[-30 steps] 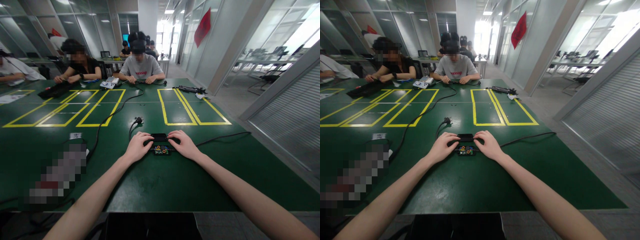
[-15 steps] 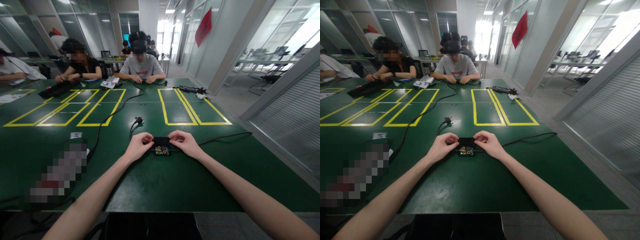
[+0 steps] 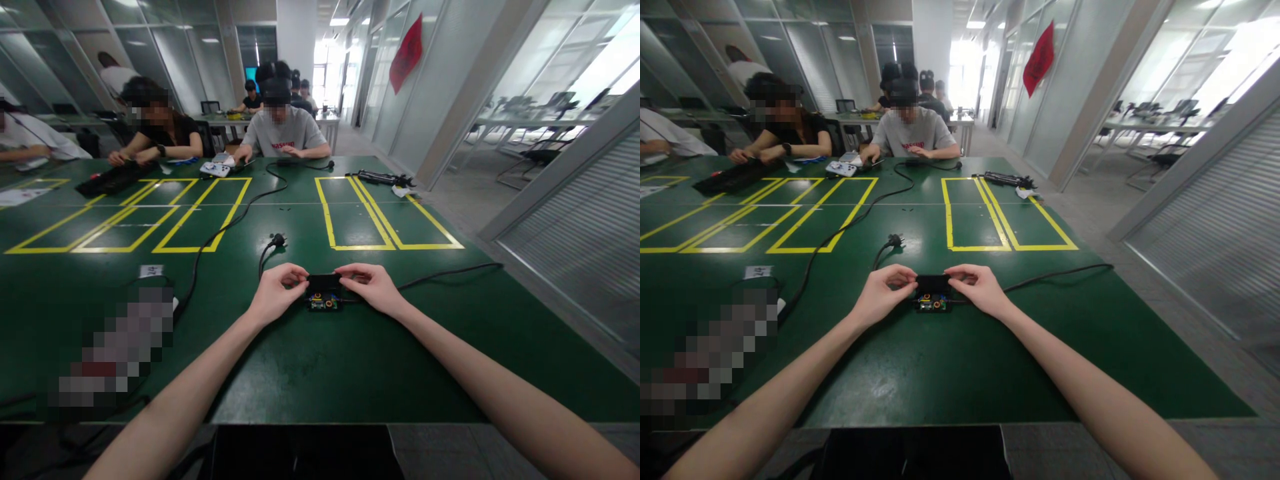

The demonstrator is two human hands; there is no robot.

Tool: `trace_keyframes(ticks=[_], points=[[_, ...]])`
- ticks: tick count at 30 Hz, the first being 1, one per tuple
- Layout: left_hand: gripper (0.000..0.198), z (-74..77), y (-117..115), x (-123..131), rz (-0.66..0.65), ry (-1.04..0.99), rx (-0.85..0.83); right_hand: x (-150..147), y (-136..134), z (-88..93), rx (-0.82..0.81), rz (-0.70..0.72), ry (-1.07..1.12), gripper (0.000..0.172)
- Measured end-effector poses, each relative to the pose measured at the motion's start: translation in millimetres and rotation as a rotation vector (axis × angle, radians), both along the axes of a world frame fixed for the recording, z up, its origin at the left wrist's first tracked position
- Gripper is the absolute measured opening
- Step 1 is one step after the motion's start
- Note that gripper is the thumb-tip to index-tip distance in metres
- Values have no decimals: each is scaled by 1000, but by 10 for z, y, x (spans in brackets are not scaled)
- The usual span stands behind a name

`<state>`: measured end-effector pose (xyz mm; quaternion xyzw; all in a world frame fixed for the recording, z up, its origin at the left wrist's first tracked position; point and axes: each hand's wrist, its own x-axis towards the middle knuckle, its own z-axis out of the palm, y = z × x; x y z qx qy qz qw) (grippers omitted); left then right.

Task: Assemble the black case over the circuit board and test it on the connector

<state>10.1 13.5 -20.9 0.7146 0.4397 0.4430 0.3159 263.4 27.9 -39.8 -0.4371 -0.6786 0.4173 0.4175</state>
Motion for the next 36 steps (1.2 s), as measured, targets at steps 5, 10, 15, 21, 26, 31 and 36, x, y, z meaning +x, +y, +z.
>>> trace_keyframes(ticks=[5,10,15,21,26,31,36], points=[[9,-36,22,-1,5,8,25,-6,-21,40,50,-17,-33,30],[10,-48,29,-13,-3,19,28,-23,-35,75,81,-13,-34,28],[12,-16,12,-7,-5,41,39,-20,-34,79,89,11,-14,30],[13,11,0,9,-1,51,47,-3,-40,86,52,34,-26,28],[13,53,-27,13,-40,65,63,-10,-82,136,127,101,-30,19],[14,70,-45,10,-95,138,64,-11,-95,151,165,202,-86,16],[14,64,-48,8,-121,185,81,-9,-94,149,224,223,-135,15]])
